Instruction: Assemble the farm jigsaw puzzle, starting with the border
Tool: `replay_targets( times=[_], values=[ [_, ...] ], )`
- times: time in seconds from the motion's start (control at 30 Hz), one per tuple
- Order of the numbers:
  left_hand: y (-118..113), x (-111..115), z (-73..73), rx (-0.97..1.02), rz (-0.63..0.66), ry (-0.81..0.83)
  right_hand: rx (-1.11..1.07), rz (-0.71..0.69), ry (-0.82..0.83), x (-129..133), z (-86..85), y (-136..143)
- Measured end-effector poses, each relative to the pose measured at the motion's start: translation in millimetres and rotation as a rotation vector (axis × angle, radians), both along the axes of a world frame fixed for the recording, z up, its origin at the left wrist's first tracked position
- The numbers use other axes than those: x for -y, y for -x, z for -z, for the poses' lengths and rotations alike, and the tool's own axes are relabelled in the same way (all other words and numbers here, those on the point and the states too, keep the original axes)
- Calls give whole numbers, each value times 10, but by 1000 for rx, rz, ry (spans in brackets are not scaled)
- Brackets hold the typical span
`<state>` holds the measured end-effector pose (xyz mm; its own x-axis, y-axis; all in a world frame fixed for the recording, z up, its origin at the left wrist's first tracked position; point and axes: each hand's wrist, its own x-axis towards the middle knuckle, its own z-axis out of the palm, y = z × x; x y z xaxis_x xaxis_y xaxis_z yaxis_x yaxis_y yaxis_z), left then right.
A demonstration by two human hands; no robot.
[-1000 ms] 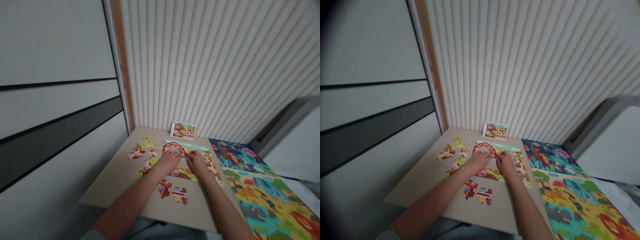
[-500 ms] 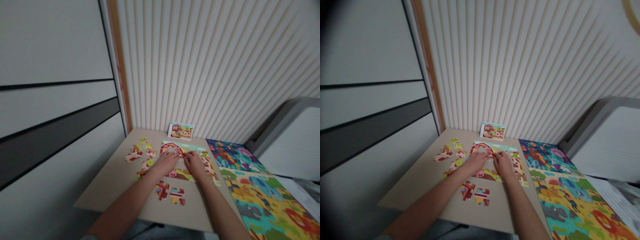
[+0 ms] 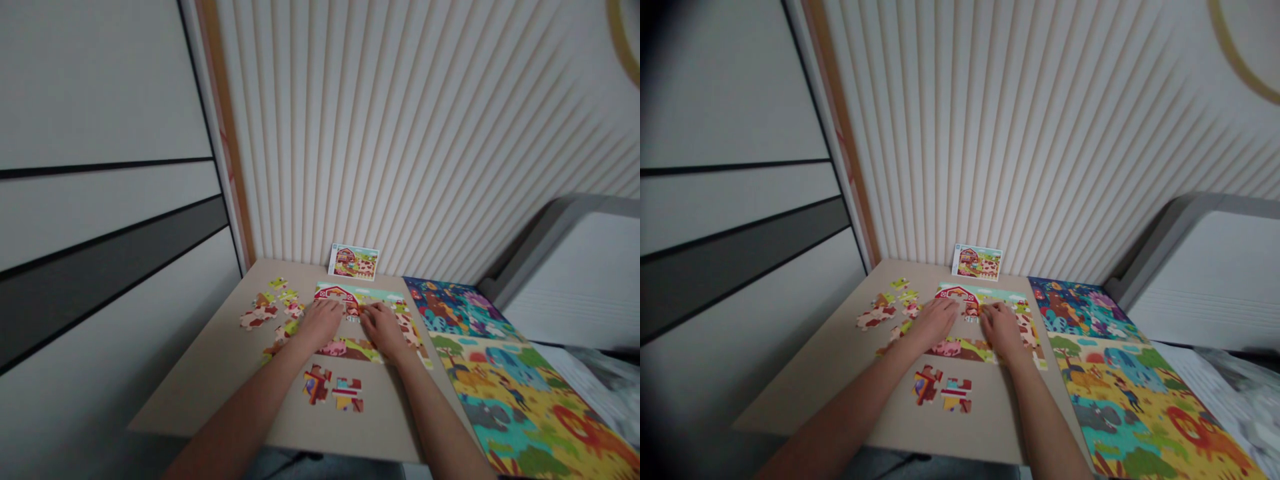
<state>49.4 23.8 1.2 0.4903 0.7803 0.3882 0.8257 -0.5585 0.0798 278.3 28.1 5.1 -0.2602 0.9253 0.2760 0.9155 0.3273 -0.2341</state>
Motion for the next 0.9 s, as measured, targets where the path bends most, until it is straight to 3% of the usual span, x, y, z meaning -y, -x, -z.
replay_targets(
  times=[0.17,0.33,0.9],
  values=[
    [149,-54,18,48,-169,-7,91,278,-15,-70,-38,-249],
    [192,-125,77,62,-257,6,117,477,22,-171,53,-467],
    [210,-264,199,58,-207,32,105,454,52,-276,200,-477]
  ],
)
